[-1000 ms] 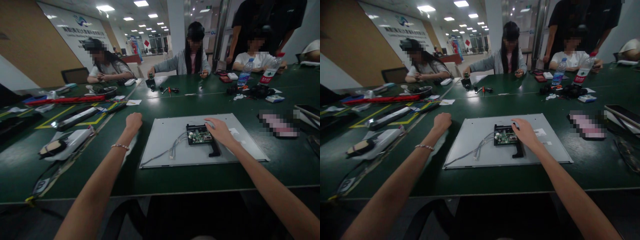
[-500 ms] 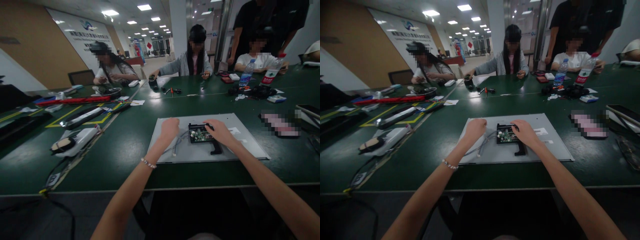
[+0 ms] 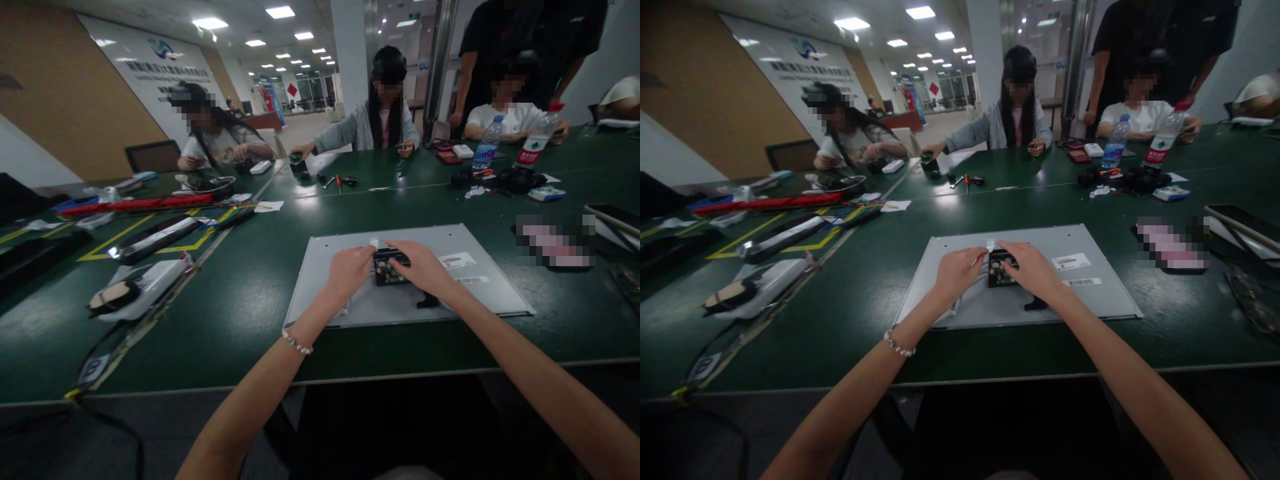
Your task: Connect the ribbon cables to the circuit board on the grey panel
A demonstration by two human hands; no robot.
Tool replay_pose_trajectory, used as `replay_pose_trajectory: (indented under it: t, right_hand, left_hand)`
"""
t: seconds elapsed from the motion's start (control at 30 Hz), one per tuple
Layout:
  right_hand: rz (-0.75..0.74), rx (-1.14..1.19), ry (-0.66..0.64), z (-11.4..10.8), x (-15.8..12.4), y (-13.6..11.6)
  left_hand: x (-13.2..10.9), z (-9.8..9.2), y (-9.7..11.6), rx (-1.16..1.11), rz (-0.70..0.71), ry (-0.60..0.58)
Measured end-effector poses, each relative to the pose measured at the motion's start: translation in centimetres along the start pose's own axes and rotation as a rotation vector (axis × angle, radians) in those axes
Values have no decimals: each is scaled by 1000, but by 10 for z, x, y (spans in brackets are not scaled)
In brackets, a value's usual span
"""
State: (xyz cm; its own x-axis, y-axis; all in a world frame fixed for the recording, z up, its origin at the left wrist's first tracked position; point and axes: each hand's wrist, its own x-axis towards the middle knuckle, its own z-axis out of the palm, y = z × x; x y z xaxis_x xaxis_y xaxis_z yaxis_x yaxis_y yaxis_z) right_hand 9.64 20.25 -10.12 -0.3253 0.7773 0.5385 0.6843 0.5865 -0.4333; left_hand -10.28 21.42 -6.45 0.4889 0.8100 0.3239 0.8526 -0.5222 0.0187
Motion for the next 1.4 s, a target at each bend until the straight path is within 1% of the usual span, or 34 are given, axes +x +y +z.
replay_pose_trajectory:
  t: [0.13, 0.27, 0.4, 0.6, 0.83, 0.9, 1.0, 1.1, 1.17, 1.27, 1.4]
  right_hand:
    - [9, 32, 0, 2, 2, -6]
    - [67, 41, 26, 3, 3, -7]
    - [94, 70, 32, 3, 4, -7]
    - [70, 125, 43, -1, 5, -11]
    - [47, 105, 37, 2, 5, -9]
    - [26, 105, 55, 1, 5, -7]
    - [-25, 108, 123, -5, 6, -2]
    - [-3, 32, 202, -12, 7, 9]
    - [44, -66, 218, -15, 9, 19]
    - [85, -188, 174, -14, 12, 31]
    - [78, -265, 90, -10, 17, 39]
  left_hand:
    - [-3, 0, 6, -15, 37, -12]
    - [-3, 3, 11, -13, 72, -29]
    - [-4, 5, 11, -5, 88, -12]
    - [-5, 6, 11, -7, 77, 11]
    - [-6, 7, 13, -12, 74, 38]
    - [-7, 6, 13, 4, 83, 32]
    - [-7, 3, 12, 33, 93, 37]
    - [-6, -1, 8, 68, 89, 53]
    - [-6, -3, 3, 102, 71, 69]
    - [-4, -4, -4, 149, 35, 81]
    - [-3, -6, -7, 163, -7, 54]
